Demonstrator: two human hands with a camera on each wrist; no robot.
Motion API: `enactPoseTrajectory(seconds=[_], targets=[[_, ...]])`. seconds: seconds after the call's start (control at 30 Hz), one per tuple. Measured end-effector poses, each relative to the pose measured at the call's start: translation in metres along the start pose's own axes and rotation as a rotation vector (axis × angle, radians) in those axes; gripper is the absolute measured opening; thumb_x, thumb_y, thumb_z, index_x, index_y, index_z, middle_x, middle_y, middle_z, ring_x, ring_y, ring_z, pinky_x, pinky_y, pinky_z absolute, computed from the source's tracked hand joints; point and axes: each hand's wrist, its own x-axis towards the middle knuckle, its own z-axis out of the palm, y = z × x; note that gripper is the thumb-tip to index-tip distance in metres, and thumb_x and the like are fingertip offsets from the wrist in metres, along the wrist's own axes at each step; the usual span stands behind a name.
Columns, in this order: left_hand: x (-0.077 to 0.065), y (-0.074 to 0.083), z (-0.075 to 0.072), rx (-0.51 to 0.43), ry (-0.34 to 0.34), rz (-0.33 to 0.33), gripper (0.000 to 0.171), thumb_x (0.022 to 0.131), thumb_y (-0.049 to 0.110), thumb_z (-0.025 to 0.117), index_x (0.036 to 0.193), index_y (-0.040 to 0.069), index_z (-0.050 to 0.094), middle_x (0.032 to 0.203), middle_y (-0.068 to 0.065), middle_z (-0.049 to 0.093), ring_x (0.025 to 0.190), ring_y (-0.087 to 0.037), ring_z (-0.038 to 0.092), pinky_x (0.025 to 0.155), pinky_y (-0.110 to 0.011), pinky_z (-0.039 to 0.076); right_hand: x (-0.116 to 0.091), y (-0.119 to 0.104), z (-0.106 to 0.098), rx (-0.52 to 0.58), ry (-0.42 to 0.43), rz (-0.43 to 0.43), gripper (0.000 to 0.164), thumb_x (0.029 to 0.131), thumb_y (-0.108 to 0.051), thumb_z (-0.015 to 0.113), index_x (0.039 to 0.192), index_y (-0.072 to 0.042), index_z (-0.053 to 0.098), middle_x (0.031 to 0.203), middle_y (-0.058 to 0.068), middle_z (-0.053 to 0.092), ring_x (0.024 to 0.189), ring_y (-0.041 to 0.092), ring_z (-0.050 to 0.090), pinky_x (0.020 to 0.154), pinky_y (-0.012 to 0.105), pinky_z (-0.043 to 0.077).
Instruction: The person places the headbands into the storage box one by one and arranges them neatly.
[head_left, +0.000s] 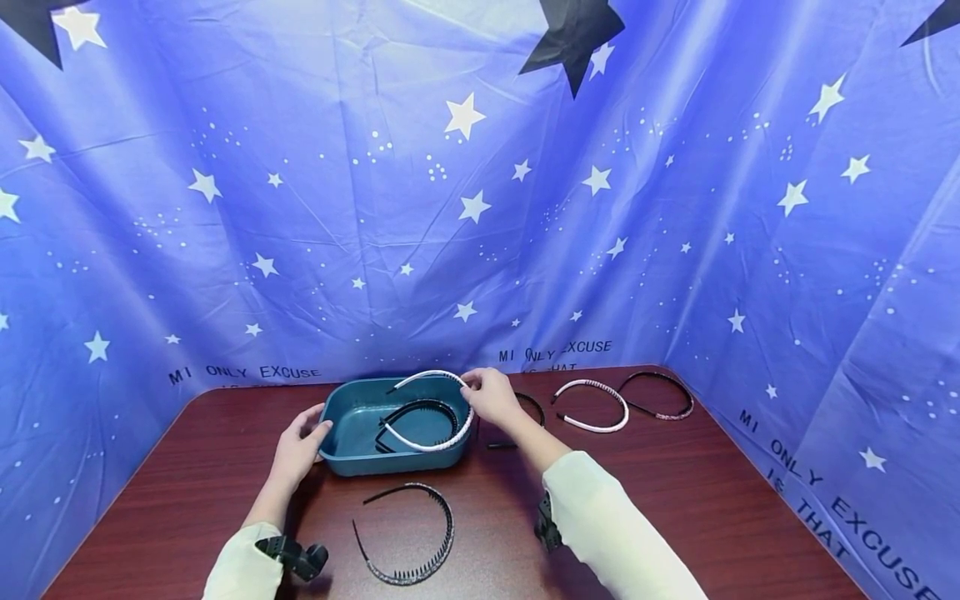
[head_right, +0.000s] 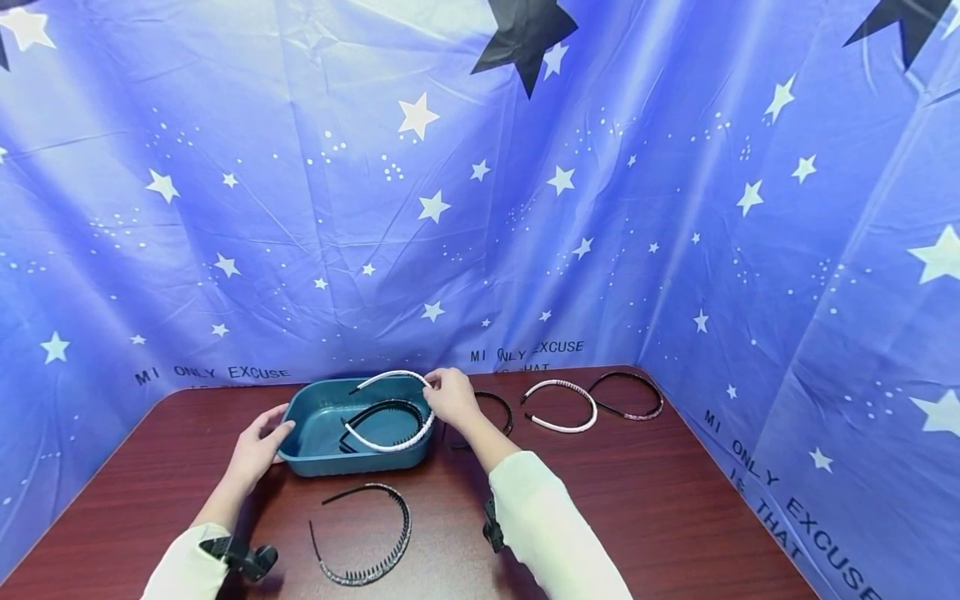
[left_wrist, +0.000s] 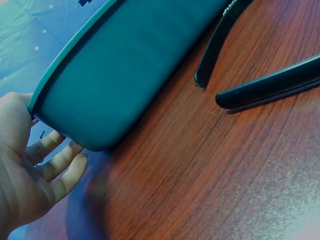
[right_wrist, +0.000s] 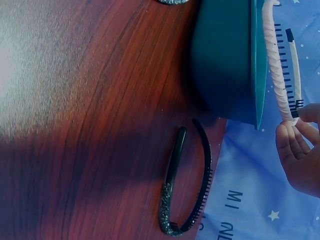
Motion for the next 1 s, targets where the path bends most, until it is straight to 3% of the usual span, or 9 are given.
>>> enactPoseTrajectory(seconds=[0.2,0.47,1.0], targets=[[0.0,-0.001,0.0,-0.002,0.001,-0.001,0.044,0.097,0.021,0.049,0.138,0.008,0.042,0.117,-0.023,0.052,0.096,-0.025,0.054,0.061,-0.021,0.052,0.0,-0.001,0.007,0.005,0.025,0.025,0.019,0.085,-0.009,0.063,0.102,-0.003,0.07,0.076,0.005,0.063,0.068,0.011,0.052,0.062,0.023,0.044],[0.001,-0.002,0.001,-0.023,0.008,0.007,0.044,0.096,0.02,0.05,0.137,0.008,0.043,0.116,-0.024,0.055,0.083,-0.008,0.055,0.06,-0.022,0.053,-0.003,-0.003,0.015,-0.018,0.069,0.034,0.019,0.085,-0.011,0.064,0.101,-0.004,0.07,0.079,0.005,0.059,0.074,0.014,0.051,0.065,0.025,0.042],[0.001,-0.002,0.001,-0.025,0.004,-0.012,0.044,0.096,0.022,0.05,0.138,0.01,0.043,0.118,-0.024,0.054,0.087,-0.013,0.055,0.061,-0.022,0.053,-0.006,-0.001,0.023,0.017,0.103,0.069,0.02,0.085,-0.009,0.064,0.102,-0.003,0.069,0.072,0.003,0.053,0.066,0.012,0.044,0.061,0.023,0.038]])
